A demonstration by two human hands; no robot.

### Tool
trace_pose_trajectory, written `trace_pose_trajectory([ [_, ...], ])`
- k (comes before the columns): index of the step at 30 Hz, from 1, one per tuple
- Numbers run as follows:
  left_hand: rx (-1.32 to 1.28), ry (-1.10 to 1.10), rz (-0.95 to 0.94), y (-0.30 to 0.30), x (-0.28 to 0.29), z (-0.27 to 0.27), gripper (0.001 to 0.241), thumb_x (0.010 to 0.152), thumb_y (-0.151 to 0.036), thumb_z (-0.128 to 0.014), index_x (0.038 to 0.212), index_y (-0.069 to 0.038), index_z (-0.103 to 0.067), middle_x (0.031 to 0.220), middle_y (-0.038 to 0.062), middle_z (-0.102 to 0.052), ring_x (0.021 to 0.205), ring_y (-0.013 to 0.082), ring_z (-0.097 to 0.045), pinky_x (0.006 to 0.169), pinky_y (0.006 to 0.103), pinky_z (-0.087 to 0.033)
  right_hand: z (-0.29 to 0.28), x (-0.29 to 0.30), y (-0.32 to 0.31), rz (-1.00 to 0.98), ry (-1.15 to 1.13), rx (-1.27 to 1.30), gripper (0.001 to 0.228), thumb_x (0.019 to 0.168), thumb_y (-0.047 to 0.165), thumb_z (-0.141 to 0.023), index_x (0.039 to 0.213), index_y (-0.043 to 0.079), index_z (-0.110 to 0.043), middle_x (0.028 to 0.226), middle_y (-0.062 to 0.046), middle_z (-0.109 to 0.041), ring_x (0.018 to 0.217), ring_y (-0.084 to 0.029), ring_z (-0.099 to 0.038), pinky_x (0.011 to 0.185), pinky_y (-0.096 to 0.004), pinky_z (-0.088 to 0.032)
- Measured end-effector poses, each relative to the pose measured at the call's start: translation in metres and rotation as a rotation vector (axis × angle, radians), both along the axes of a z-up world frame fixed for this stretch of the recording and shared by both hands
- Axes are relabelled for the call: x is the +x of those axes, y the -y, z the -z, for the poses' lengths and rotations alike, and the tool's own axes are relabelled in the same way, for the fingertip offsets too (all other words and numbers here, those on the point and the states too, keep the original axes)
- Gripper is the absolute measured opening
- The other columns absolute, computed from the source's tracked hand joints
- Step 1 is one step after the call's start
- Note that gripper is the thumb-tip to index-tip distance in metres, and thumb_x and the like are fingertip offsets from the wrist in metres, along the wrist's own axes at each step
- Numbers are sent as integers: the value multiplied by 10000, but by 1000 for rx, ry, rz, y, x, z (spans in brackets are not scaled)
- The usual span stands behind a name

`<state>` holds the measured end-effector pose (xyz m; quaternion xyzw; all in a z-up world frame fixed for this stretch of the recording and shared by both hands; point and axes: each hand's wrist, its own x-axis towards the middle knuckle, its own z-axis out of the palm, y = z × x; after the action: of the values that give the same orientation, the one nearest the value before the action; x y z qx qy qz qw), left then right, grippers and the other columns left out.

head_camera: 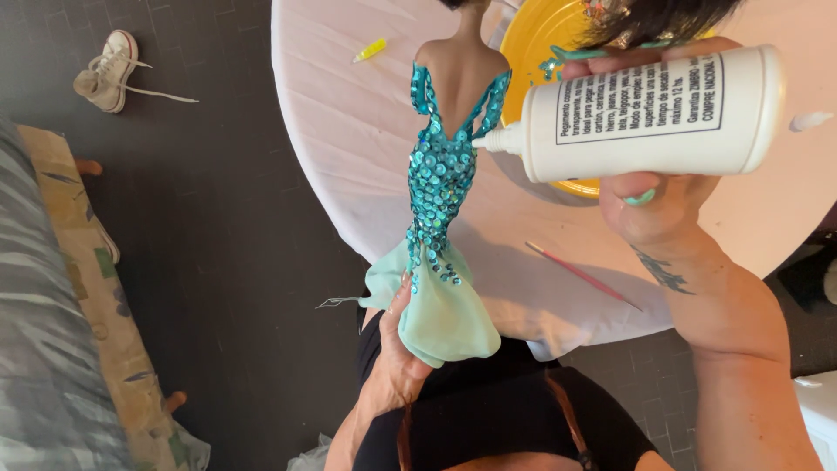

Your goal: Decorating a doll's mermaid dress with sequins and glue using a brush and glue bottle.

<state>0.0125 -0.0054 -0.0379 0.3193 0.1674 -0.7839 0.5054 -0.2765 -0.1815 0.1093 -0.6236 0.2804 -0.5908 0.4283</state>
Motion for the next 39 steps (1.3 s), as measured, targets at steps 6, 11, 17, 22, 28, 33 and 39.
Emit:
trace_pose_trajectory([
  [6,46,-46,-4,-4,1,6,266,1004,-308,-869,1262,-259,-830,1251,92,-864,1147,343,-820,1041,580,-660,-7,6,1,15,-33,-20,709,1187,528,-648,1729,175,-357,1682,-148,-507,1676,-422,-560,1574,-640,-483],
  [11,17,-56,24,-2,1,4,385,987,-363,-868,1344,-229,-815,1277,113,-863,1185,363,-813,1065,598,-649,-15,12,1,23,-28,-48,570,1203,392,-636,1653,225,-329,1623,-198,-512,1619,-471,-577,1538,-672,-505],
  [17,-2,-18,-16,0,1,3,306,999,-309,-873,1287,-224,-812,1247,93,-861,1160,341,-813,1058,562,-649,-9,5,0,39,0,-22,683,1212,538,-638,1725,174,-373,1697,-120,-516,1682,-407,-552,1612,-636,-455],
  [22,-31,-71,5,0,3,1,277,998,-303,-877,1259,-236,-812,1263,120,-857,1174,363,-814,1063,585,-648,0,-1,5,19,-79,-57,712,1247,573,-575,1747,111,-367,1742,-122,-488,1710,-386,-525,1626,-616,-413],
  [28,6,-38,34,-1,5,3,322,1016,-329,-846,1324,-240,-813,1260,91,-867,1161,336,-822,1059,587,-650,-15,14,6,80,-87,-28,553,1260,449,-579,1633,61,-455,1634,-137,-554,1620,-370,-608,1526,-577,-508],
  [33,3,-56,18,1,4,-3,303,994,-312,-872,1282,-246,-806,1267,101,-859,1171,344,-815,1063,578,-649,-8,7,6,20,-118,-52,634,1271,505,-574,1739,130,-369,1718,-122,-494,1693,-385,-542,1602,-623,-443],
  [39,34,-48,42,0,4,0,339,986,-348,-871,1306,-249,-818,1265,96,-864,1170,337,-816,1063,573,-646,-17,6,5,78,-203,-71,616,1230,477,-539,1697,108,-379,1690,-198,-513,1652,-436,-574,1536,-630,-485],
])
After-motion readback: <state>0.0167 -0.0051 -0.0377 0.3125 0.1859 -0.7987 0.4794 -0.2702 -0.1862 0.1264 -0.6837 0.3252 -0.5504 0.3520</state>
